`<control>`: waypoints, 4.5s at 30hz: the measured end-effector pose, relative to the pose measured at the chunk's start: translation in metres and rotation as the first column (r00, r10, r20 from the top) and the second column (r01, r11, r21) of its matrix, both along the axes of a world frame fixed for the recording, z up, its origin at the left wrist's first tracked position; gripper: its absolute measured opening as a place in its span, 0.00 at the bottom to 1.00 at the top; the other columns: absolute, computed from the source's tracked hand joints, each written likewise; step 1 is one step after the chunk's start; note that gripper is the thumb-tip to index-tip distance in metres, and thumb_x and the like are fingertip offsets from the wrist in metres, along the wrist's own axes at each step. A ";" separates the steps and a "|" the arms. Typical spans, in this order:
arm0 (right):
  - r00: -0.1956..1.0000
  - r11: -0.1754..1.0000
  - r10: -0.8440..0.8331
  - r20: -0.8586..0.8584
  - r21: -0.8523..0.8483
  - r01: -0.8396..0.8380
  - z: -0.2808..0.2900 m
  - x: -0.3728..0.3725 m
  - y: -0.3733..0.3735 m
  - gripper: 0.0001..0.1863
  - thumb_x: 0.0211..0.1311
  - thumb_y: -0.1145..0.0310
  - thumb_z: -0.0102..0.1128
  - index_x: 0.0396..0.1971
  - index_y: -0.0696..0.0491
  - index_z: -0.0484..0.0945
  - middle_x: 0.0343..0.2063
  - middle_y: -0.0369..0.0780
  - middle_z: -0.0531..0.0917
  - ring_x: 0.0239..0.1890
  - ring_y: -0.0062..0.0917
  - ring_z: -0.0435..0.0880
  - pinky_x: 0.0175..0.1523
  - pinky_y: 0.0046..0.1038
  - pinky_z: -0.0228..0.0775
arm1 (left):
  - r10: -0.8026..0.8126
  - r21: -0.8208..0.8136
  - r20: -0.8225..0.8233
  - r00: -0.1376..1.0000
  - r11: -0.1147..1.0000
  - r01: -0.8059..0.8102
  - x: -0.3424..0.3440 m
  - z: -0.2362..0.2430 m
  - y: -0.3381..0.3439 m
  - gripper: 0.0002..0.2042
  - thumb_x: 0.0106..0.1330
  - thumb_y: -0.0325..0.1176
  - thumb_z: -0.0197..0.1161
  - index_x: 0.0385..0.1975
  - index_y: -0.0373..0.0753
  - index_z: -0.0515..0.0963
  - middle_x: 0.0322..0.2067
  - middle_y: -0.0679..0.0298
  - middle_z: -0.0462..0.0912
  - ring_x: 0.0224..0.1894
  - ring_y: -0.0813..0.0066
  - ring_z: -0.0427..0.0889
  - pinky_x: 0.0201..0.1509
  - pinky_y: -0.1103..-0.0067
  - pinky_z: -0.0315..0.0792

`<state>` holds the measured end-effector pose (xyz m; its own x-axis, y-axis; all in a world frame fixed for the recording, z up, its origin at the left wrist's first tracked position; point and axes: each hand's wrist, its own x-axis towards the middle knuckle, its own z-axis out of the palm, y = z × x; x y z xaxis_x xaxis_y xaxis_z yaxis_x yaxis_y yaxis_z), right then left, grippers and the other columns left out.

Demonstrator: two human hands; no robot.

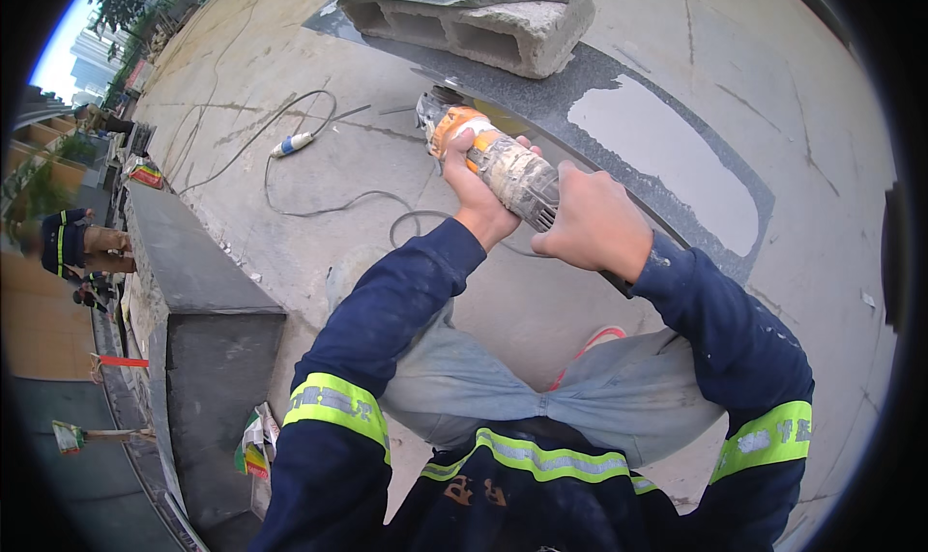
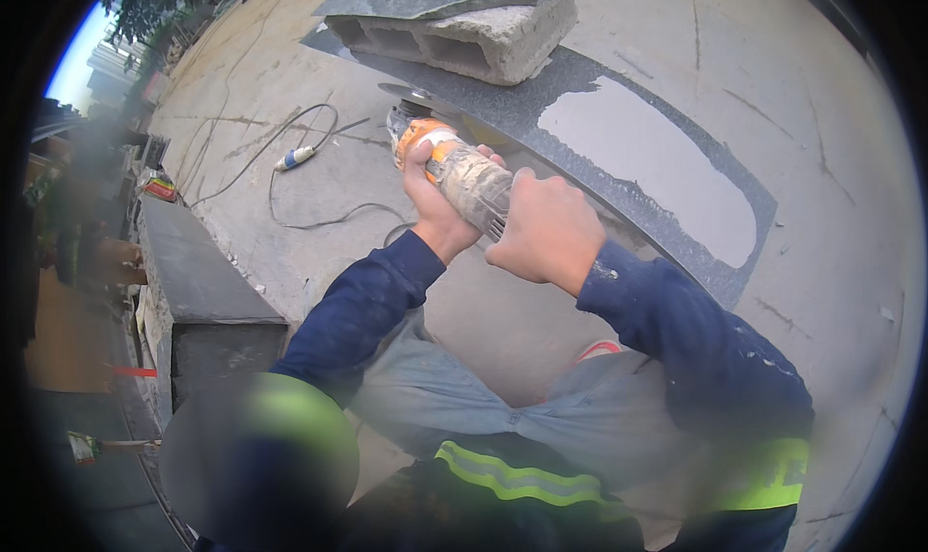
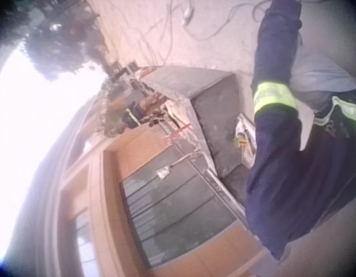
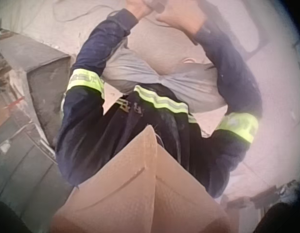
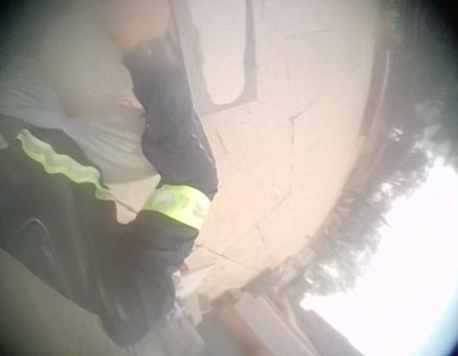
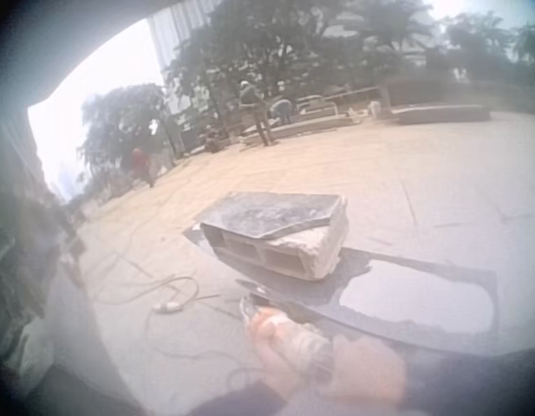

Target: The person uses an angle grinder to grind the surface of a dark stone slab resting on a hollow concrete block. The person repeatedly moves the grinder across the slab, creating dust and a visible ground area.

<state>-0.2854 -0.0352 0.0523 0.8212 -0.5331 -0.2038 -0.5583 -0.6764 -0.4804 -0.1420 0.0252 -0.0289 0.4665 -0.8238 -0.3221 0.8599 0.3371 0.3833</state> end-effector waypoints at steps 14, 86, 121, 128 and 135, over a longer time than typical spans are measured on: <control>1.000 1.000 0.001 -0.002 0.004 -0.001 0.000 -0.011 0.001 0.25 0.37 0.63 0.68 0.35 0.64 0.73 0.29 0.55 0.82 0.36 0.46 0.85 0.43 0.35 0.78 | 0.008 0.044 0.016 1.000 0.999 -0.008 -0.015 0.006 0.002 0.27 0.51 0.57 0.57 0.36 0.36 0.68 0.32 0.60 0.73 0.38 0.64 0.76 0.42 0.69 0.75; 0.992 0.969 0.079 -0.100 0.241 -0.052 0.008 0.033 -0.021 0.37 0.34 0.50 0.70 0.38 0.68 0.76 0.35 0.54 0.82 0.40 0.40 0.84 0.44 0.30 0.76 | 0.052 0.038 -0.013 0.999 0.998 -0.052 0.018 0.008 -0.003 0.27 0.49 0.56 0.61 0.35 0.35 0.69 0.30 0.58 0.74 0.35 0.62 0.77 0.40 0.68 0.77; 0.999 0.969 0.044 0.000 0.244 -0.043 -0.001 -0.015 -0.014 0.32 0.35 0.55 0.69 0.35 0.68 0.76 0.29 0.54 0.83 0.35 0.43 0.85 0.42 0.31 0.77 | -0.009 0.021 -0.057 0.998 1.000 0.010 -0.021 0.007 0.005 0.30 0.51 0.56 0.59 0.41 0.35 0.66 0.33 0.55 0.75 0.37 0.58 0.78 0.43 0.66 0.76; 0.999 0.958 0.037 -0.029 0.284 -0.028 0.009 -0.018 -0.010 0.32 0.36 0.55 0.69 0.36 0.68 0.77 0.29 0.54 0.83 0.35 0.42 0.85 0.43 0.31 0.78 | -0.024 0.005 -0.058 0.998 1.000 0.025 -0.025 0.006 0.006 0.30 0.51 0.57 0.59 0.41 0.35 0.66 0.33 0.55 0.75 0.37 0.58 0.78 0.43 0.66 0.76; 0.998 0.962 0.053 -0.032 0.269 -0.043 0.006 -0.014 -0.013 0.33 0.36 0.54 0.68 0.34 0.69 0.76 0.28 0.54 0.83 0.33 0.41 0.86 0.41 0.30 0.78 | -0.012 0.014 -0.032 0.999 1.000 0.013 -0.022 0.005 0.005 0.30 0.50 0.57 0.60 0.41 0.35 0.66 0.33 0.56 0.75 0.37 0.58 0.78 0.42 0.66 0.76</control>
